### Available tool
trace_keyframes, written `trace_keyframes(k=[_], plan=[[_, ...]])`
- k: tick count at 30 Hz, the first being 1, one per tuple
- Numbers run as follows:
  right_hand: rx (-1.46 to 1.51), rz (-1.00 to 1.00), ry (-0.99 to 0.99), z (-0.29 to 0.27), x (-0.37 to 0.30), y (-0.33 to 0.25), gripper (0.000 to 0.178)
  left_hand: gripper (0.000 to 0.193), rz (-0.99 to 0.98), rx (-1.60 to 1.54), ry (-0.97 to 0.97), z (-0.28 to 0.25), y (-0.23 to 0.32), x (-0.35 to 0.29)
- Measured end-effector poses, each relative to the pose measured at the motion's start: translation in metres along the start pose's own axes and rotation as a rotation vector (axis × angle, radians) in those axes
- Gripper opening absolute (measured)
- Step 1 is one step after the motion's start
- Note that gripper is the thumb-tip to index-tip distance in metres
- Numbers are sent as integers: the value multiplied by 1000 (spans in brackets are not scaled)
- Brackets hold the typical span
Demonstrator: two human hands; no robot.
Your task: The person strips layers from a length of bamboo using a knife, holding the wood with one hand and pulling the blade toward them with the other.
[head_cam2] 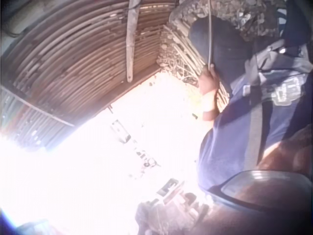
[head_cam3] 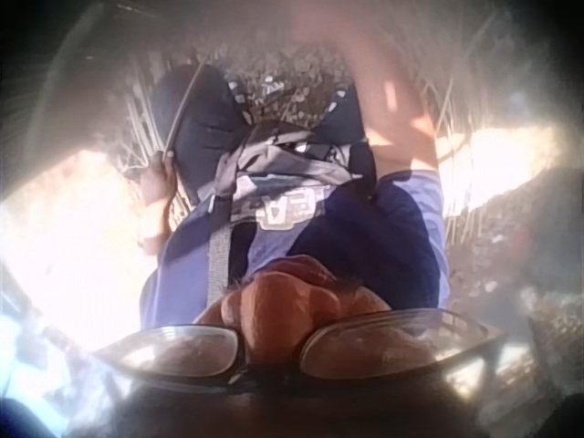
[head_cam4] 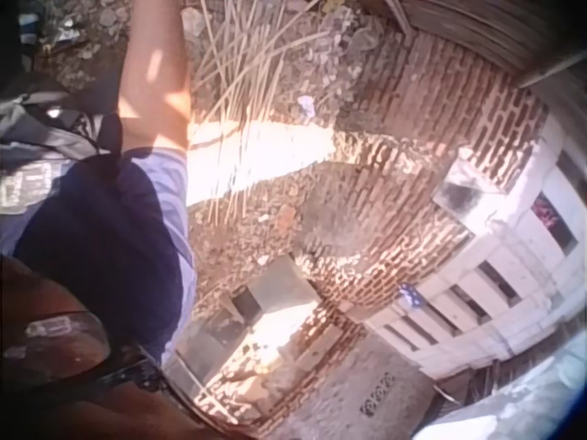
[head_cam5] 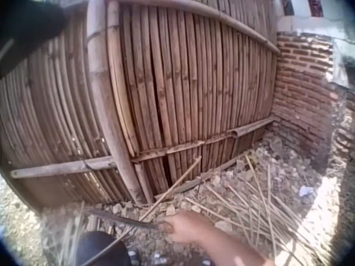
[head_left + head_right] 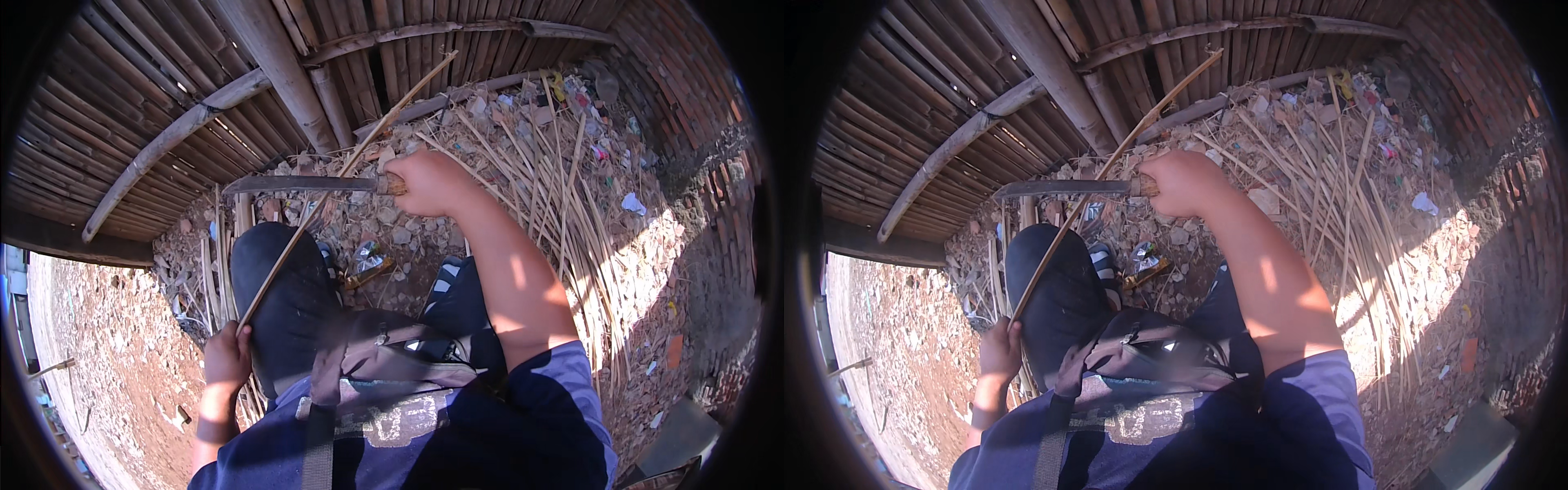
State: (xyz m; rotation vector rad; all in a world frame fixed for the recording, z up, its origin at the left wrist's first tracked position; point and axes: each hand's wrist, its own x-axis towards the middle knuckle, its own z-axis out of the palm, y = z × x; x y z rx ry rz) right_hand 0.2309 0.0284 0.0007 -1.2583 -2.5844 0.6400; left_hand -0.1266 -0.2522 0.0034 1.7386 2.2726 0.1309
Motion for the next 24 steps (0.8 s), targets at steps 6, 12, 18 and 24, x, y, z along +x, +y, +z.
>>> trace_keyframes(k=[6, 12, 18, 24], plan=[[189, 186, 90, 1, 2, 15, 32, 29, 20, 96, 38, 0, 9, 3], [8, 91, 7, 5, 4, -17, 30, 28, 33, 32, 28, 9, -6, 2], [301, 441, 98, -3, 6, 27, 30, 33, 15, 5, -26, -3, 2, 10], [18, 172, -54, 0, -1, -39, 31, 31, -37, 55, -30, 8, -2, 1]])
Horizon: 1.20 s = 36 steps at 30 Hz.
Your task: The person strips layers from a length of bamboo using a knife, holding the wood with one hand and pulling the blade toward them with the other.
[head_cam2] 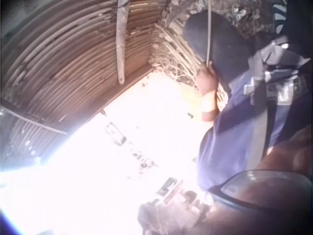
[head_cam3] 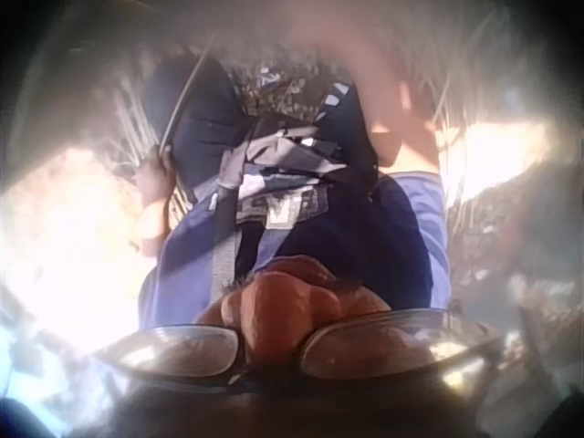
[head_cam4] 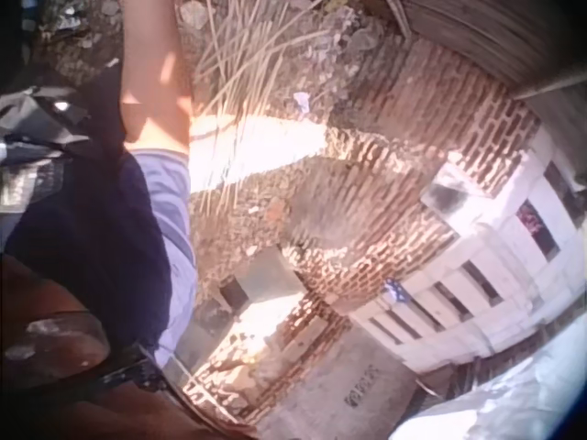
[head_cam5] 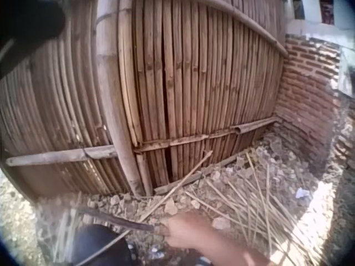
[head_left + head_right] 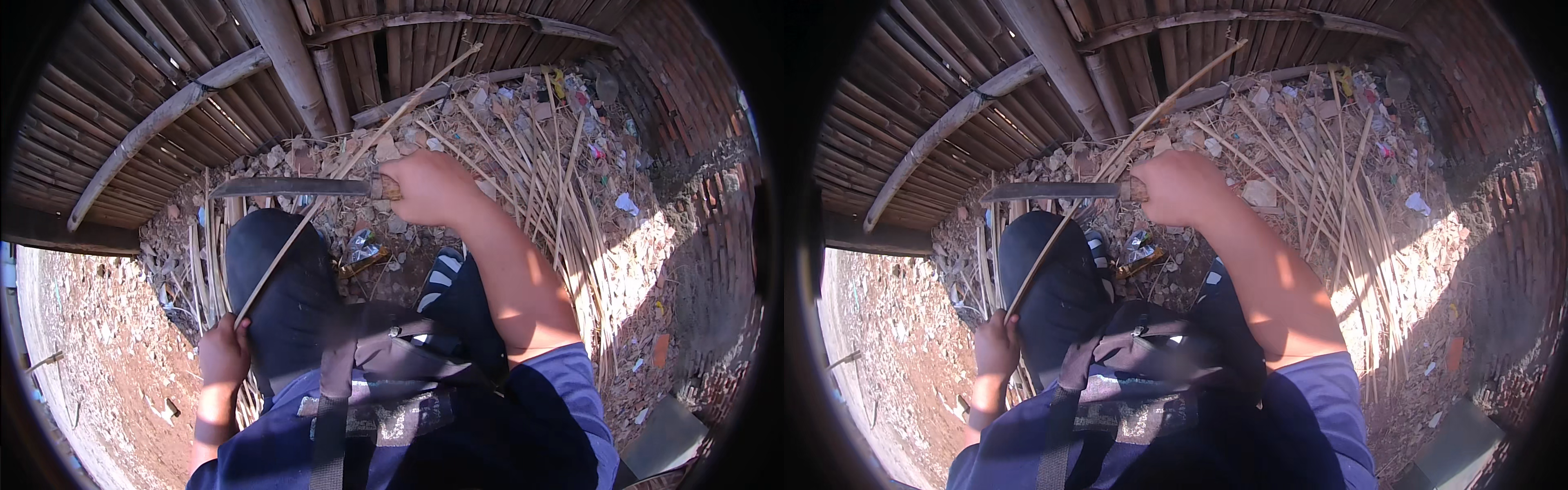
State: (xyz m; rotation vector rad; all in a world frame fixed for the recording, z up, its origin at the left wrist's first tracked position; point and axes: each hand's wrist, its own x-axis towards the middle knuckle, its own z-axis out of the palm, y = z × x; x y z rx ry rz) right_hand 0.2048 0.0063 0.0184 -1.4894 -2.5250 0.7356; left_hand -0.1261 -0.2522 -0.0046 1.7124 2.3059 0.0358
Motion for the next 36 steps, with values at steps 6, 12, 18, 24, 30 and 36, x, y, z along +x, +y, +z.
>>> trace_keyframes(k=[6, 12, 18, 24, 30, 36], plan=[[220, 198, -138, -8, 21, 45, 27, 29, 7, 34, 56, -4, 7, 8], [12, -23, 48, 12, 6, 3, 29, 29, -23, 40, 13, -2, 1, 0], [269, 200, -11, 0, 19, 66, 31, 29, 56, 35, 65, -9, 10, 13], [160, 52, 82, 11, 12, 22, 30, 27, 45, 47, 51, -5, 1, 2], [378, 237, 9, -11, 20, 64, 27, 27, 97, 39, 114, -2, 7, 13], [99, 166, 126, -4, 12, 49, 27, 29, 86, -19, 9, -17, 15, 15]])
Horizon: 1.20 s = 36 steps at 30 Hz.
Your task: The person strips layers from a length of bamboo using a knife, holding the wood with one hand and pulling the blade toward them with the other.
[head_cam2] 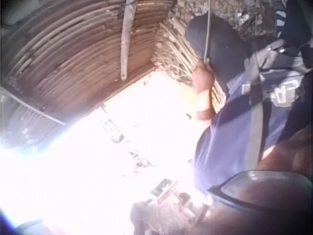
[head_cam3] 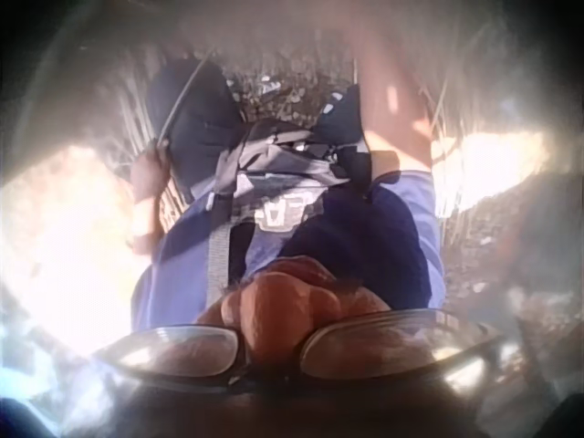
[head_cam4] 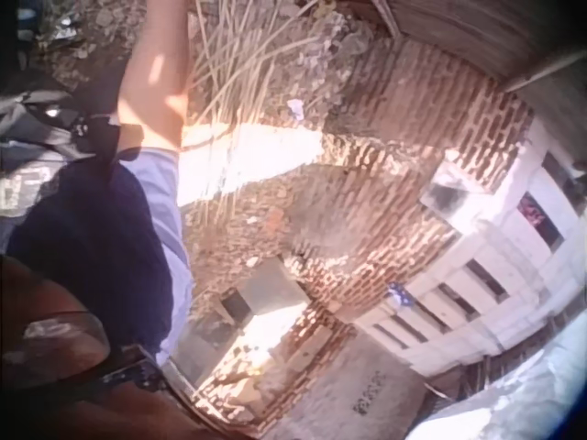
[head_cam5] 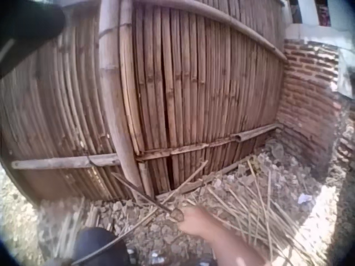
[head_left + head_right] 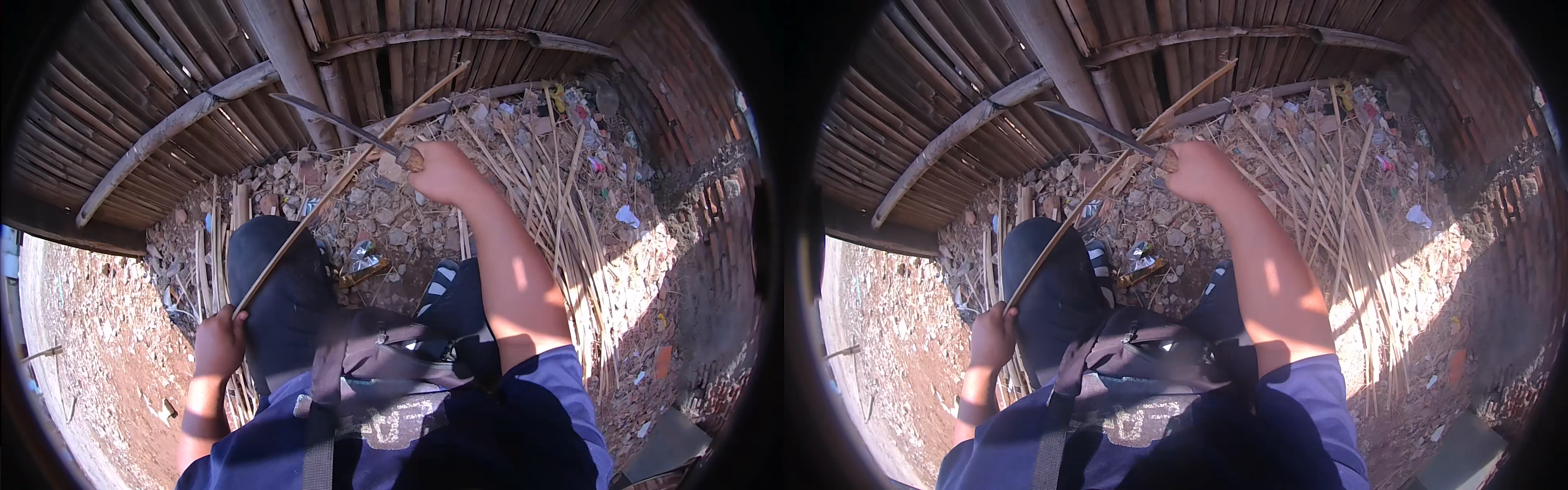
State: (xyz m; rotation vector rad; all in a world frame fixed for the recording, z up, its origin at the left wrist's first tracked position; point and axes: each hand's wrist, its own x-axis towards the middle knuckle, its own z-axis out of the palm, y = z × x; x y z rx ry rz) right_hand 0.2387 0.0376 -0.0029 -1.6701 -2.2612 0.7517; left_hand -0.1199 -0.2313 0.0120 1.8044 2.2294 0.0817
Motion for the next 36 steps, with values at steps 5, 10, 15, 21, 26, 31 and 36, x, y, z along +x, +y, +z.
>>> trace_keyframes(k=[5, 10, 15, 21, 26, 31, 36], plan=[[-276, -243, -66, 3, -13, -31, 27, 28, -13, 5, 38, 9, -7, -3], [117, 102, -40, -5, 9, 37, 31, 27, 55, 57, 23, -2, 4, 8], [17, -33, 5, 1, 2, -9, 28, 29, -10, -17, 5, -2, 1, 2], [-20, -57, -37, -3, -3, 5, 27, 29, 9, 9, 28, 1, -3, -2], [73, 178, 99, 1, 24, 72, 34, 29, 12, 24, -49, -19, -5, -3], [-134, -97, -32, 1, -5, -14, 32, 28, -42, -23, -74, -14, -11, -14], [-40, -125, -147, 1, 2, -8, 29, 27, -10, 88, 67, 11, -54, -33]])
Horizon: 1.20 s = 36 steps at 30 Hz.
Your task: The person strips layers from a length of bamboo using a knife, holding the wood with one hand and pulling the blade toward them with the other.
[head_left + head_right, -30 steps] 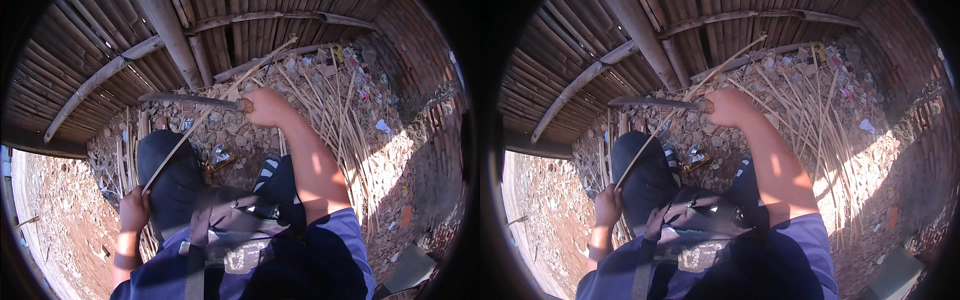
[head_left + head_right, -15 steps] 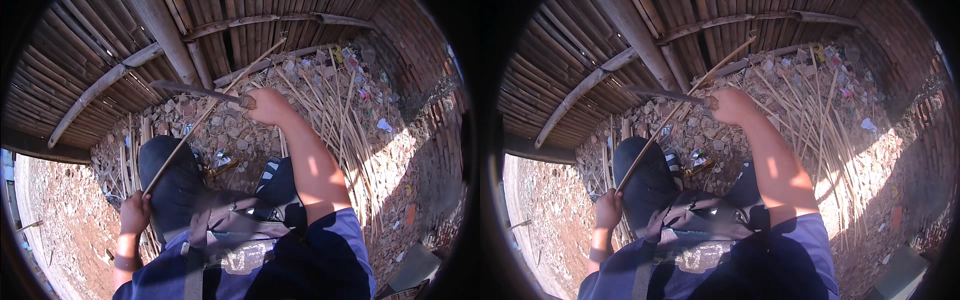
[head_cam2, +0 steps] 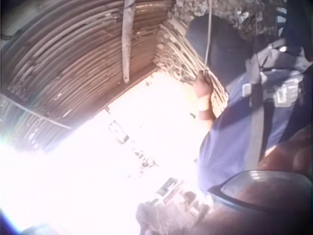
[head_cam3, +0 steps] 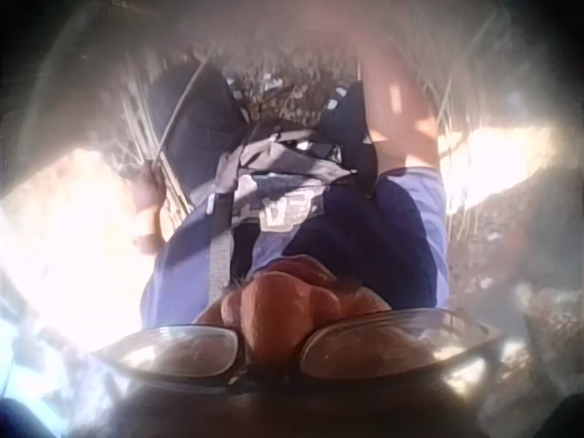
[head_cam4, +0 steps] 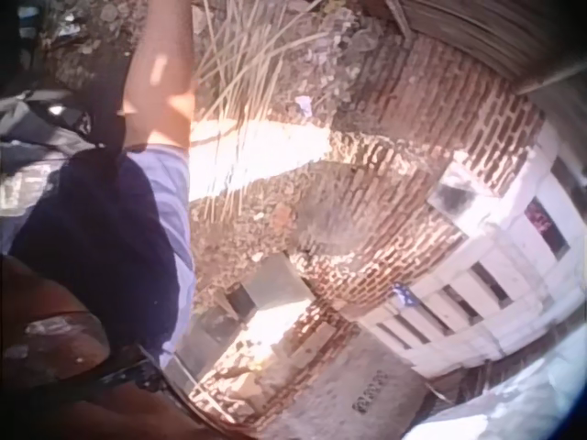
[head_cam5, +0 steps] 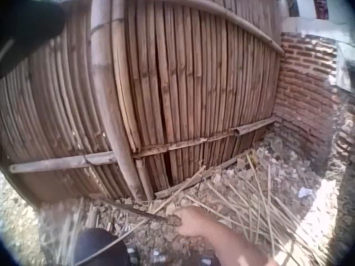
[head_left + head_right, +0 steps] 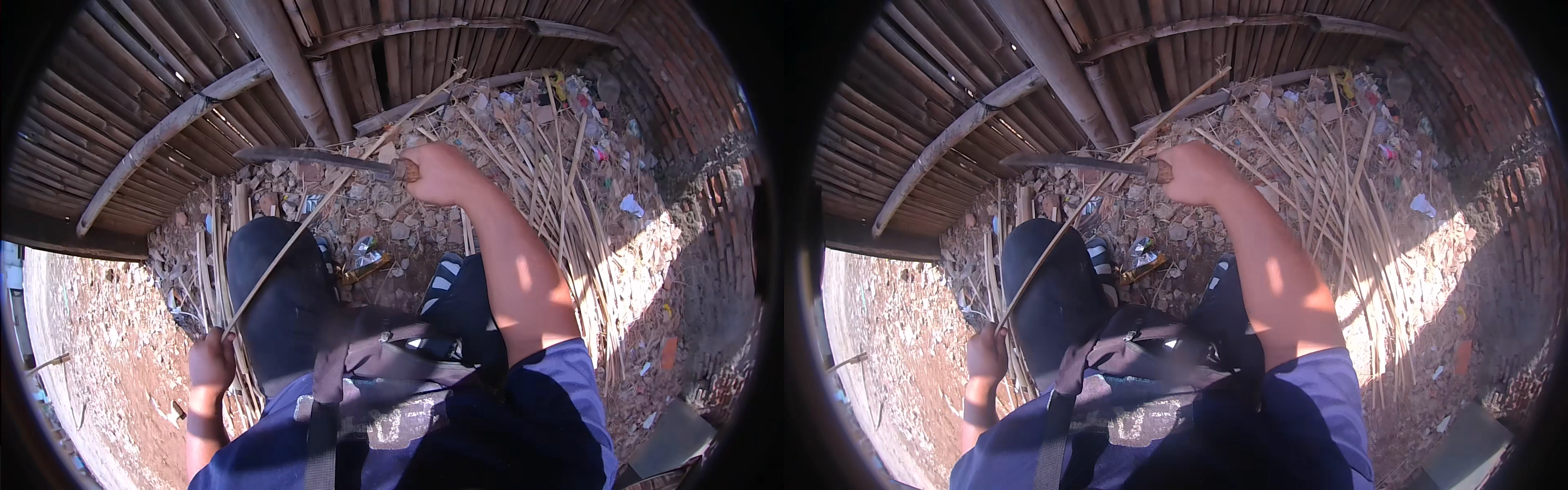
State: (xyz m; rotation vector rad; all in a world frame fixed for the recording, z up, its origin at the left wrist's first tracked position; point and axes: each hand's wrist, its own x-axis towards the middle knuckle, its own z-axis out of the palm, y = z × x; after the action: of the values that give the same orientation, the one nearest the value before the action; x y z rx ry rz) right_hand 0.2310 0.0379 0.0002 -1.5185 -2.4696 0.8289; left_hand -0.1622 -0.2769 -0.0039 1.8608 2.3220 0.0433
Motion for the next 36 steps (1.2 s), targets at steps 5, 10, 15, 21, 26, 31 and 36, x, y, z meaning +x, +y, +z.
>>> trace_keyframes(k=[5, 10, 15, 21, 26, 31, 36], plan=[[260, 301, 142, -8, 11, 56, 32, 27, 1, 27, -40, -20, 12, 9], [-173, -55, 107, 9, -10, -3, 29, 28, 8, 42, -72, -19, 3, 4], [208, 142, 10, 0, 0, 50, 33, 28, 35, -23, -61, -13, 1, 15], [139, 258, 55, -15, -8, 25, 38, 25, 40, -78, -101, -20, 6, 14], [-77, -81, 118, 12, -6, 1, 28, 25, 7, -43, -66, -9, -2, 6], [22, 144, -67, 17, 14, 31, 34, 28, 57, -22, -24, -28, 9, 26], [99, 111, 31, 17, 2, -3, 37, 28, 34, -90, -94, -31, 7, 11]])
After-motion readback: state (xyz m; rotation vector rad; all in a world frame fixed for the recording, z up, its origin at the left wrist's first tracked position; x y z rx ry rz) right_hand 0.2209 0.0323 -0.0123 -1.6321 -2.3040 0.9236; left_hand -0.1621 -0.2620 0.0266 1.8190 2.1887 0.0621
